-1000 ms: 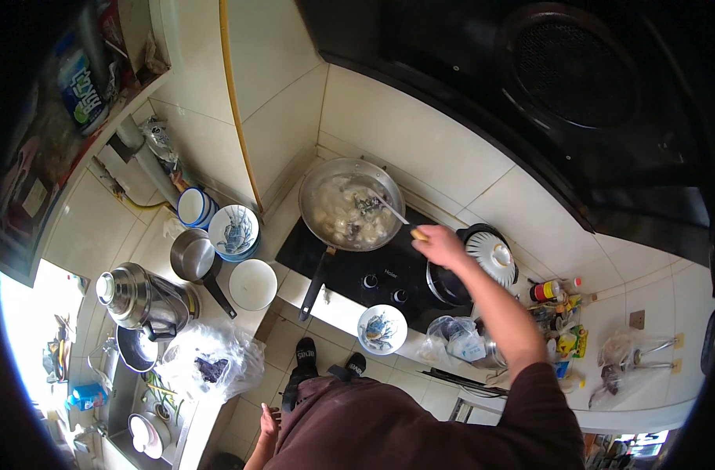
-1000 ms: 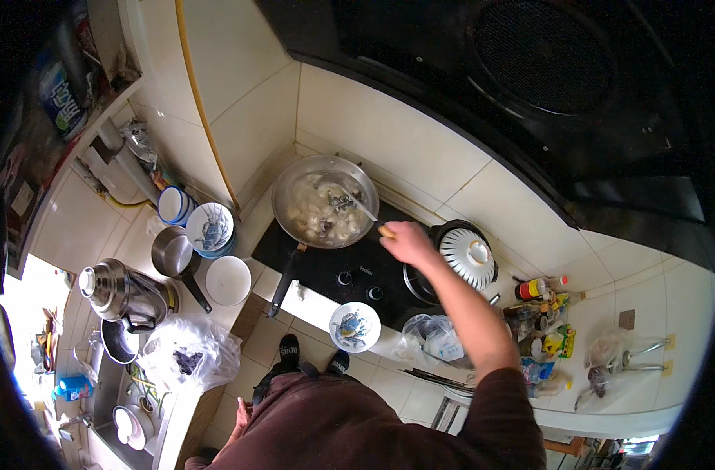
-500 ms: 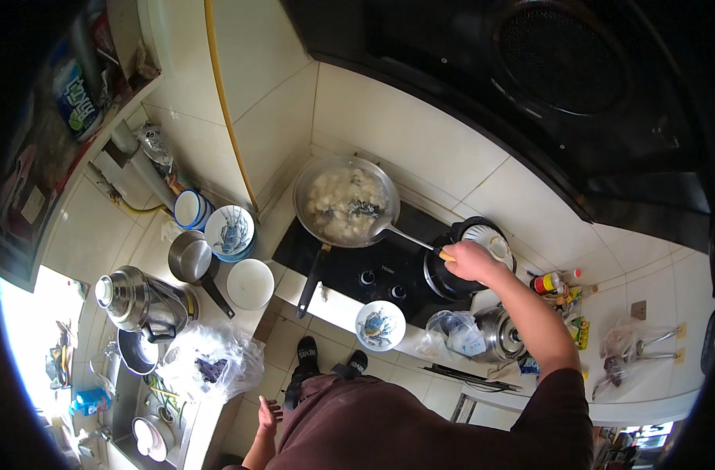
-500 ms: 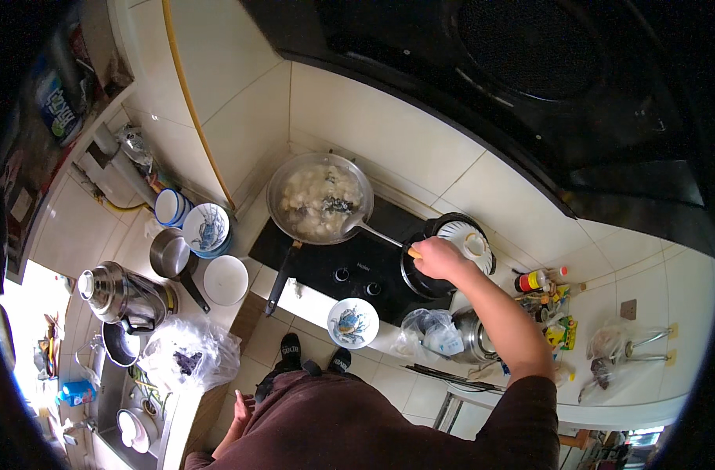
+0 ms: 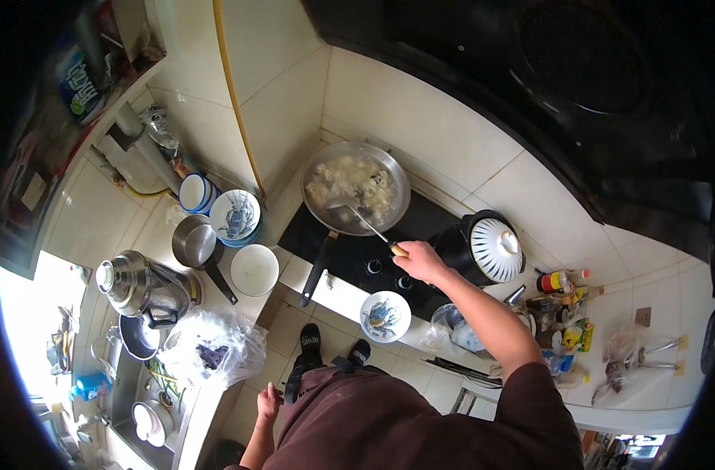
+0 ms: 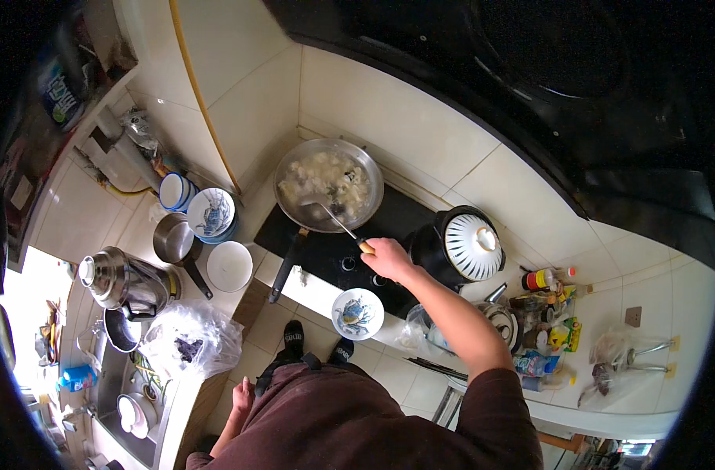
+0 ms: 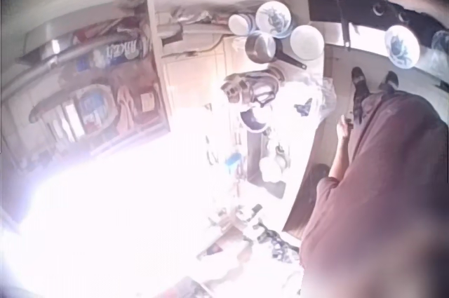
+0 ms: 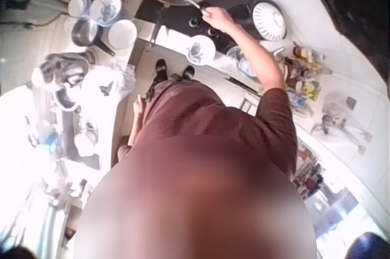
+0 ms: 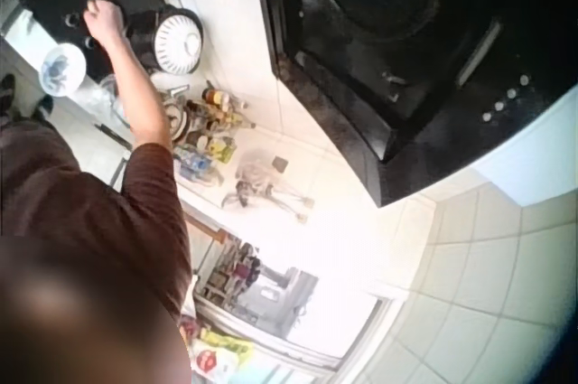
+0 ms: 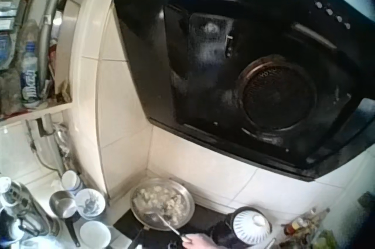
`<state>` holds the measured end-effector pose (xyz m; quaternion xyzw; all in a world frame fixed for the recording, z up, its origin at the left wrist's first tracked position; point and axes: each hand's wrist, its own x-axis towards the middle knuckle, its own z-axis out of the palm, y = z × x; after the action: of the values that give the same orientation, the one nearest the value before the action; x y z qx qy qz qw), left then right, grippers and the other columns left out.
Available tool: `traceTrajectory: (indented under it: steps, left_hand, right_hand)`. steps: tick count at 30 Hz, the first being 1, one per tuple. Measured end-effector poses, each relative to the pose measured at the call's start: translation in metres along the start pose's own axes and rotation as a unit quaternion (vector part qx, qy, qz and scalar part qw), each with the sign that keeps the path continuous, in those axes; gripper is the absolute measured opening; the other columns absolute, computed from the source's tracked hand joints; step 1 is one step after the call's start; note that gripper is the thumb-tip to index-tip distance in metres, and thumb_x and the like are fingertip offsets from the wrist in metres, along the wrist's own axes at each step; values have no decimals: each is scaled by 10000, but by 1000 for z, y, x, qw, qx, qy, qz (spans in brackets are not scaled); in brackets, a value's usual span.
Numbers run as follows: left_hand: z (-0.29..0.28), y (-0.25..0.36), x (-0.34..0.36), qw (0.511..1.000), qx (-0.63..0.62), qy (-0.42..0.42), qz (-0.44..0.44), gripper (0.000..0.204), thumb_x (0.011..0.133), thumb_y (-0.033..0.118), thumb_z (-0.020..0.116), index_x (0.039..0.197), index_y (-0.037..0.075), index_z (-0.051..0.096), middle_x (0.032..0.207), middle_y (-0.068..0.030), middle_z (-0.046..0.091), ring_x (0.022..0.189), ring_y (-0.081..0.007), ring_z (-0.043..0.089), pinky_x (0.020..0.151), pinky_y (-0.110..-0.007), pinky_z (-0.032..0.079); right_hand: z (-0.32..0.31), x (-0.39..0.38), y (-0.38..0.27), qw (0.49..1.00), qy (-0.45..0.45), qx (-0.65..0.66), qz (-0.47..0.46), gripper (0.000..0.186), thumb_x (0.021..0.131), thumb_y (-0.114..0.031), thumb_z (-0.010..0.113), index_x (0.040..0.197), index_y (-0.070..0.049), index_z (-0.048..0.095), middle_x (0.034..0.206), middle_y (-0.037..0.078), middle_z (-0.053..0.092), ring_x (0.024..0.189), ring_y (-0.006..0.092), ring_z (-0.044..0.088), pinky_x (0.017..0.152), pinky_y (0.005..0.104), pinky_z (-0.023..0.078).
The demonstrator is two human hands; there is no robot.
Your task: The person retrieves a plastic bag from the refrigerator, walks to the kitchen, and adds dried seaweed to a pot of boiling dumplings. They stir the contents with a ladle and continue cooking.
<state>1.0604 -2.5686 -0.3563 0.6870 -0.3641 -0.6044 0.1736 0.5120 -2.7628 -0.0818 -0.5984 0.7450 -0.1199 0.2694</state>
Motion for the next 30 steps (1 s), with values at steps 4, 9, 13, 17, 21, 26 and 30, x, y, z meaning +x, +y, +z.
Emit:
traceTrajectory:
  steps: [4,9,13,17,21,26,30]
  left_hand:
    - [13,48,16,971,210,21,115,560,996,442,489,756,-34,660,620,-182,638,608,-300,646,627,-413,512]
    - [71,190,-7,936,290,-101,174,477,981,419,524,822,-8,666,779,-232,655,763,-398,649,704,-449,502]
    - [121,257,-5,889,280,-176,317,326,973,328,552,970,22,664,813,-211,662,815,-413,640,735,-455,506]
    - [177,306,4,868,236,-193,392,259,944,266,604,1004,20,660,905,-211,664,820,-372,649,735,-415,514]
    - [240,334,51,834,313,-175,419,310,921,261,608,1181,91,605,1078,-201,637,945,-395,632,803,-453,529]
    - [289,366,96,754,516,-143,380,632,858,266,690,1430,169,440,1242,-202,577,1162,-362,569,942,-470,495]
    - [310,356,136,632,577,-215,470,584,846,269,697,1382,193,476,1186,-157,594,1115,-347,604,891,-463,527]
  right_hand:
    - [15,24,-2,998,26,52,6,275,836,-259,644,805,11,598,776,221,642,760,402,647,668,470,509]
    - [6,26,-11,978,49,203,16,281,856,-217,646,780,36,551,622,159,593,465,232,618,468,360,490]
    - [-5,-6,-12,972,59,225,24,272,885,-222,649,829,25,550,599,124,578,463,203,613,446,336,471]
    - [-11,-47,10,961,76,258,59,241,902,-213,644,862,8,557,571,77,557,440,153,570,433,304,451]
    - [-15,-83,19,947,95,291,96,171,913,-149,629,874,11,587,689,34,590,458,95,524,422,255,414]
    - [-11,-103,13,931,122,332,96,211,932,-175,625,877,23,573,696,45,608,468,99,542,442,261,435]
    - [-2,-110,9,913,123,373,108,153,910,-138,639,876,6,599,682,19,600,467,76,528,437,237,408]
